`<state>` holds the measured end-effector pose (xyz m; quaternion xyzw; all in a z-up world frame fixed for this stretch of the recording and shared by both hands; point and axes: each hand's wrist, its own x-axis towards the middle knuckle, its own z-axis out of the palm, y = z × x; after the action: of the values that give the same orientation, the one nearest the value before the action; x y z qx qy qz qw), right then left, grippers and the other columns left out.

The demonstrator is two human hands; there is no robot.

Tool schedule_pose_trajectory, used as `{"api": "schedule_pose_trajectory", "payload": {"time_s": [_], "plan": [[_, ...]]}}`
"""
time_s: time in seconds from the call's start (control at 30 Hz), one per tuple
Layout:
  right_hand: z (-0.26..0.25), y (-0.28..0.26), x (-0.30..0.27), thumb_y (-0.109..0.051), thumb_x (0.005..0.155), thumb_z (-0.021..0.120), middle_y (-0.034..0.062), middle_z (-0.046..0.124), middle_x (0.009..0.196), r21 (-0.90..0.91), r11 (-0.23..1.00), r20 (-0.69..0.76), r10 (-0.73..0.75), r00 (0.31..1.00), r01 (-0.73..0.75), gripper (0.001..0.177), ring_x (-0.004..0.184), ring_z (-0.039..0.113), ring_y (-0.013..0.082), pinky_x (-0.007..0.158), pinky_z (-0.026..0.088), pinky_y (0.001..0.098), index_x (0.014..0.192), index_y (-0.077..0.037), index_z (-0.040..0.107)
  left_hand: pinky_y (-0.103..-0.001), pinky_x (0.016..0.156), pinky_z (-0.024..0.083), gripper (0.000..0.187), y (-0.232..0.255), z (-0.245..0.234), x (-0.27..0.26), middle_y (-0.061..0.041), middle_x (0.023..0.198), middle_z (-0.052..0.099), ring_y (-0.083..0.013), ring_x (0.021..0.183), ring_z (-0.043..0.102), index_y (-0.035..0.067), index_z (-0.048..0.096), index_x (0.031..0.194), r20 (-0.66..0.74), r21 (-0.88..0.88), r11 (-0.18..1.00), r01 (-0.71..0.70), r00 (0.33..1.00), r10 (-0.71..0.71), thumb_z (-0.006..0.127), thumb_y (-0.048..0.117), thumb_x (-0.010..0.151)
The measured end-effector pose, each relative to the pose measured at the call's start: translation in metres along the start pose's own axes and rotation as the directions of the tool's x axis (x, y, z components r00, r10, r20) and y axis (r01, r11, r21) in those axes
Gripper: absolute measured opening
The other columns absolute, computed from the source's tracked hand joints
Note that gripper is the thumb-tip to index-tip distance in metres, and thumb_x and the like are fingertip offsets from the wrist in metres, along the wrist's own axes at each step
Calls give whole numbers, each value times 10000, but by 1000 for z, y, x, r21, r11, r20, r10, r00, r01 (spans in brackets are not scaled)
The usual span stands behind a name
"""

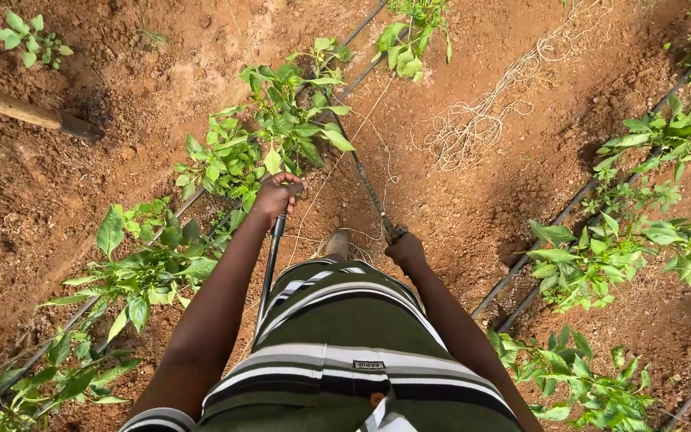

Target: The person is walking through rows of plants in a nursery and using a handheld sprayer wand to apply liquid to the foliage.

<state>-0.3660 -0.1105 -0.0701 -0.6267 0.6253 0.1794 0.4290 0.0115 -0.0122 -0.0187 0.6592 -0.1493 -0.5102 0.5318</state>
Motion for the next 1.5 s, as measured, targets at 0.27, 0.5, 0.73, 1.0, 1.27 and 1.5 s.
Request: {"api": "schedule_pose_trajectory", "payload": {"time_s": [0.27,0.5,0.73,1.0,1.27,1.5], "plan": [[1,9,0,-216,784,931,339,847,1080,23,1000,-16,15,1000,-14,428,1175,831,530,973,669,587,1057,105,858,-231,418,586,299,18,11,-4,-101,572,622,-131,406,654,-23,775,1193,17,-15,1000,7,1000,-7,910,61,940],[-7,12,-4,-221,779,932,352,828,1019,44,999,-18,-5,1000,6,425,1100,841,545,904,683,587,1021,121,858,-231,400,568,293,24,23,5,-104,561,617,-137,390,641,-5,774,1175,42,3,1000,-1,999,1,933,85,946],[2,33,13,-264,775,961,341,833,1013,61,998,-5,36,999,-36,452,1099,844,534,884,677,610,1003,113,856,-223,426,595,286,25,30,14,-91,591,630,-114,432,655,-11,761,1181,86,-22,1000,16,996,-14,918,79,959],[-1,41,19,-250,765,962,337,826,1055,47,998,4,30,1000,-30,467,1149,831,546,940,676,589,1062,93,851,-210,433,570,254,25,34,33,-75,597,629,-114,424,659,6,747,1206,144,-22,999,27,989,-24,870,63,991],[-9,36,17,-255,764,972,329,846,1106,42,998,9,54,999,-54,467,1182,831,521,950,678,588,1073,82,876,-201,447,585,266,35,41,43,-58,615,632,-96,451,661,12,753,1232,167,-9,999,37,985,-35,866,85,1001],[-17,37,15,-251,765,994,365,834,1151,60,996,35,59,998,-61,524,1211,811,557,971,671,605,1126,105,864,-210,425,593,261,42,54,57,-68,606,635,-105,438,659,4,771,1216,197,23,999,39,980,-42,878,89,995]]}}
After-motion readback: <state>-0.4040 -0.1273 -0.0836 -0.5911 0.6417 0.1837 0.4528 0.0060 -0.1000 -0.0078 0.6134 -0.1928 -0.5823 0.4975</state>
